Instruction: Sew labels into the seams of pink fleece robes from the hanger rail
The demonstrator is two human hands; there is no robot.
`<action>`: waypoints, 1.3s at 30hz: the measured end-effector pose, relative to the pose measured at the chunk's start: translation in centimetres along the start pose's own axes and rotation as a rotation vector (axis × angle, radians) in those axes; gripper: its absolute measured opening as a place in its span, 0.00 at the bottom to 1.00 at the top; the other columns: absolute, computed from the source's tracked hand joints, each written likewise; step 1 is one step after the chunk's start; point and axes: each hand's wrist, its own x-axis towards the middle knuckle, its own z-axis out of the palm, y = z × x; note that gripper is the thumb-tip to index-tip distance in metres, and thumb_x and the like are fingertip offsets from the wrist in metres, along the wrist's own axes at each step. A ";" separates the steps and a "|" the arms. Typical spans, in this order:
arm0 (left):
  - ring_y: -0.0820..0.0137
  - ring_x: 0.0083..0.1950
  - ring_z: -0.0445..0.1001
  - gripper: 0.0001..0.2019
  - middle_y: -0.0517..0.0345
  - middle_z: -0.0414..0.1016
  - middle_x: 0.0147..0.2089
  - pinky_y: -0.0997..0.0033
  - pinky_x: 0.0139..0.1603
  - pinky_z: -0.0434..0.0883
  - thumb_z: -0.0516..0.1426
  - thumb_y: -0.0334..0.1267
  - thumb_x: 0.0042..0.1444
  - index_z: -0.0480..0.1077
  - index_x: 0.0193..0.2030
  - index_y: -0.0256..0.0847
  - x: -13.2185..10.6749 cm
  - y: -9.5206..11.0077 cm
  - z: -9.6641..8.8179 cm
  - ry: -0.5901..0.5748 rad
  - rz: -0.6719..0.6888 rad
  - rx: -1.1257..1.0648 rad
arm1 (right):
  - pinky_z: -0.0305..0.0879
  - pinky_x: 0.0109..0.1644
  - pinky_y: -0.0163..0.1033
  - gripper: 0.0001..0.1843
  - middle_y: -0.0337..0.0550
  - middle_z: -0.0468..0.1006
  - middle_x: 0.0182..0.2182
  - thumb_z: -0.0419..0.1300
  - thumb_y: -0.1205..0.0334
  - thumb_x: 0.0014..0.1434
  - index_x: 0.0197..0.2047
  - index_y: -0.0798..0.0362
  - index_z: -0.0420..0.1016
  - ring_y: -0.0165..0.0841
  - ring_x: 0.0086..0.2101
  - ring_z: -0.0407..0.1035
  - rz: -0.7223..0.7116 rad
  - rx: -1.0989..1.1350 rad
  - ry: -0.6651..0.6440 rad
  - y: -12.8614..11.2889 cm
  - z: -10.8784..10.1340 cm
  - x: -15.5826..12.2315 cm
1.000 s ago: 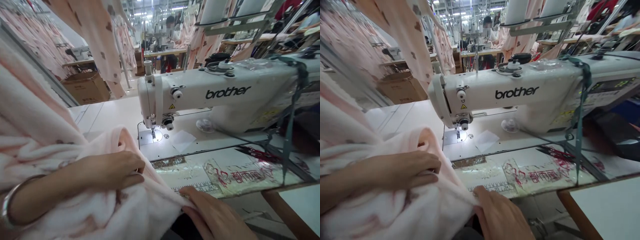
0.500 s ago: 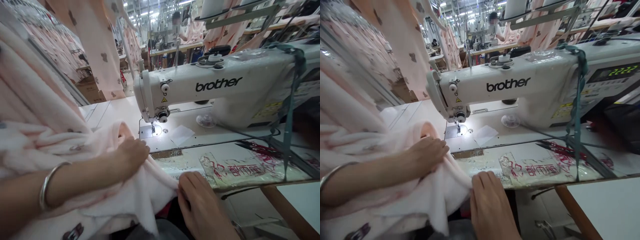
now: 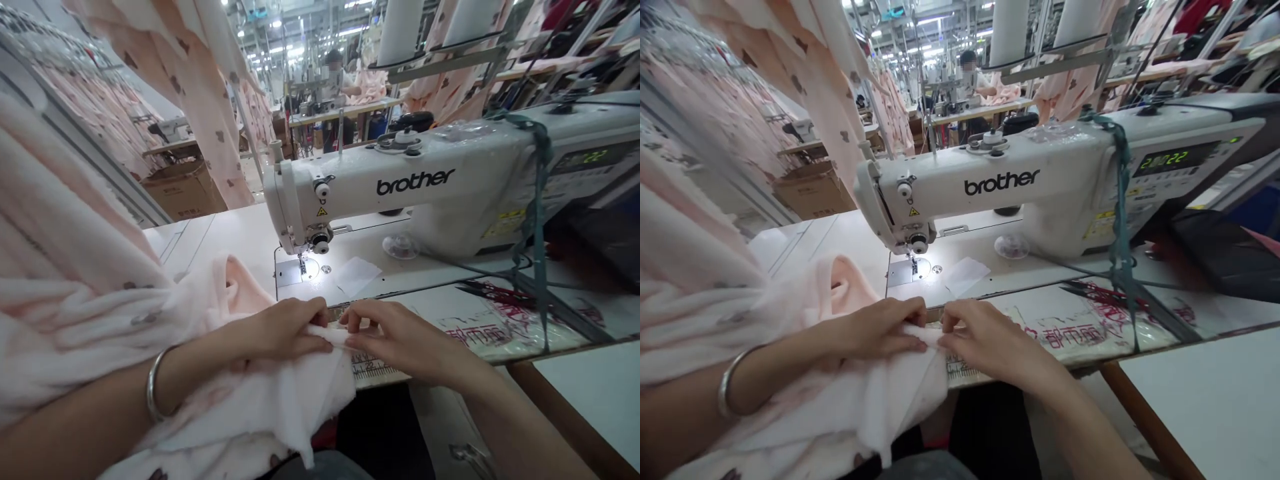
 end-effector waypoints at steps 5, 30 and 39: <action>0.68 0.45 0.70 0.18 0.58 0.74 0.46 0.72 0.44 0.64 0.56 0.50 0.56 0.69 0.49 0.43 -0.4 0.3 -1.3 -0.060 0.017 -0.150 | 0.54 0.29 0.32 0.06 0.35 0.69 0.25 0.56 0.61 0.55 0.29 0.54 0.66 0.27 0.28 0.62 0.007 0.080 -0.157 0.0 -1.1 1.3; 0.73 0.34 0.69 0.06 0.64 0.75 0.32 0.75 0.35 0.62 0.57 0.39 0.52 0.73 0.34 0.41 -0.7 2.3 0.3 0.224 -0.097 -0.208 | 0.57 0.35 0.32 0.11 0.33 0.75 0.37 0.59 0.60 0.55 0.43 0.45 0.71 0.29 0.36 0.67 0.059 0.087 0.050 -1.2 -0.2 -1.3; 0.75 0.26 0.62 0.14 0.63 0.66 0.23 0.76 0.23 0.55 0.56 0.50 0.48 0.69 0.25 0.39 1.7 -2.2 -2.1 0.205 -0.449 -0.314 | 0.58 0.25 0.33 0.07 0.39 0.75 0.25 0.55 0.59 0.55 0.30 0.53 0.67 0.28 0.23 0.66 0.184 0.058 -0.085 0.3 -0.6 7.4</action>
